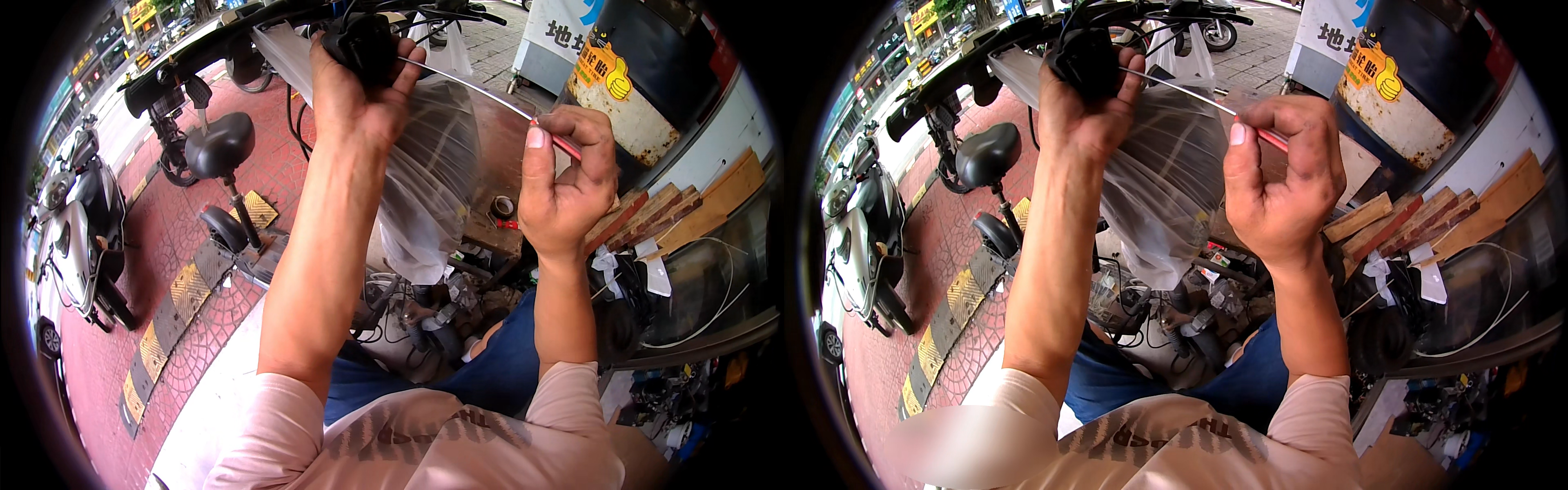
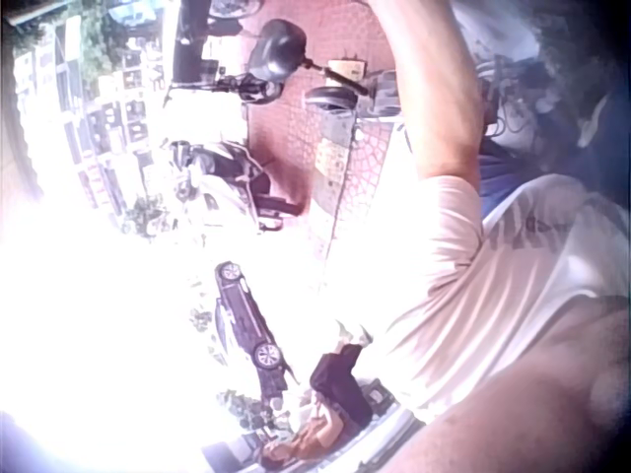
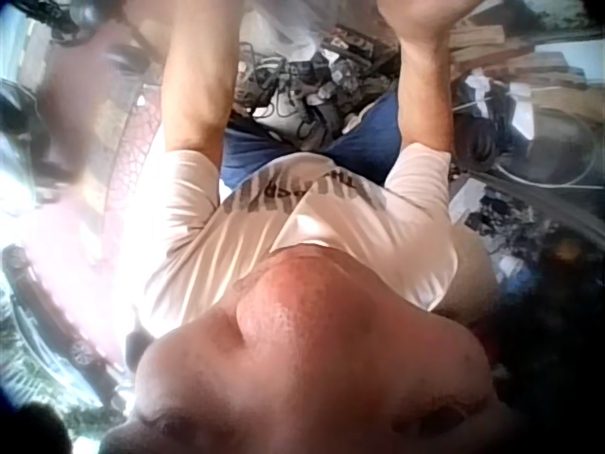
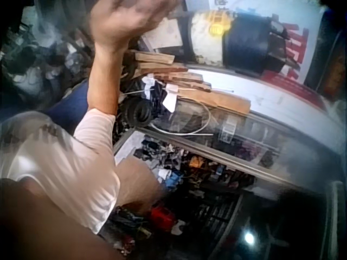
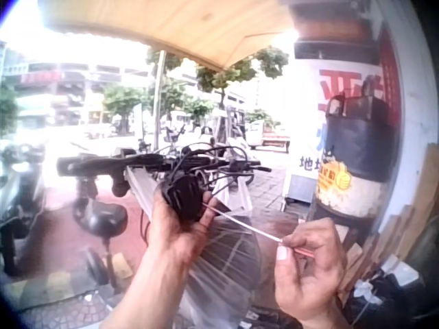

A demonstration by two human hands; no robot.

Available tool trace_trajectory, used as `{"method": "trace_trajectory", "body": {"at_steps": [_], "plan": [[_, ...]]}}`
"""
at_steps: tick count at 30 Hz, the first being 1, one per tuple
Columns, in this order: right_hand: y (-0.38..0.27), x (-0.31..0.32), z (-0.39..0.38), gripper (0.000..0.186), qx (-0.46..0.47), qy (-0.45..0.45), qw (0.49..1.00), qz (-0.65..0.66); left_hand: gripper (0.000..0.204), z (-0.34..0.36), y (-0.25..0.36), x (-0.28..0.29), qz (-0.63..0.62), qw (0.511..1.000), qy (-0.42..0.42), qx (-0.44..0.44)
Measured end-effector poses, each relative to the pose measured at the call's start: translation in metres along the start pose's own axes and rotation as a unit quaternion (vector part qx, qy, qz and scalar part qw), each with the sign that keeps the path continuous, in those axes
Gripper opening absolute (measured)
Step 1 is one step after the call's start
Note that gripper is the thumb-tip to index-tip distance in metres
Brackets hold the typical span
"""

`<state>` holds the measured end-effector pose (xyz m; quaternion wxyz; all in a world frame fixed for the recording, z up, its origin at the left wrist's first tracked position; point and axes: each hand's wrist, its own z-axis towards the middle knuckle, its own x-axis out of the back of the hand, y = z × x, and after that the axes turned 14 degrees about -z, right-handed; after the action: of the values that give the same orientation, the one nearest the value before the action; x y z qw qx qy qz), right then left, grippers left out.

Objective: The person manipulates electrical wires and a plastic housing on a scooter, using pliers to pull wires through components while sitting on the ground.

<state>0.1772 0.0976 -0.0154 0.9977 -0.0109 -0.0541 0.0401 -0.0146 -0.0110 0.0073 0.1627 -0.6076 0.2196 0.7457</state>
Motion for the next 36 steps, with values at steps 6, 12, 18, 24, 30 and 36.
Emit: {"method": "trace_trajectory", "body": {"at_steps": [6, 12, 18, 24, 30, 36], "plan": [[-0.001, 0.005, -0.018, 0.015, 0.033, -0.041, 0.999, -0.007, 0.053, 0.001, -0.001, -0.003, 0.009, 1.0, 0.02, -0.01], [-0.003, 0.006, -0.014, 0.013, -0.099, -0.104, 0.985, 0.091, 0.05, 0.0, -0.002, -0.003, 0.018, 1.0, 0.015, -0.014], [-0.004, 0.023, 0.03, 0.036, -0.422, -0.336, 0.733, 0.415, 0.052, 0.001, 0.0, -0.003, 0.021, 0.999, 0.018, -0.018], [0.001, 0.022, 0.029, 0.033, -0.216, -0.379, 0.872, 0.222, 0.057, 0.0, -0.005, -0.001, 0.031, 0.999, 0.022, -0.03], [-0.004, 0.031, 0.053, 0.03, -0.271, -0.445, 0.832, 0.189, 0.047, -0.002, -0.005, 0.0, 0.028, 0.999, 0.019, -0.037], [-0.014, 0.033, 0.057, 0.028, 0.215, -0.337, 0.893, -0.207, 0.043, -0.003, -0.003, -0.001, 0.025, 0.999, 0.024, -0.04]]}}
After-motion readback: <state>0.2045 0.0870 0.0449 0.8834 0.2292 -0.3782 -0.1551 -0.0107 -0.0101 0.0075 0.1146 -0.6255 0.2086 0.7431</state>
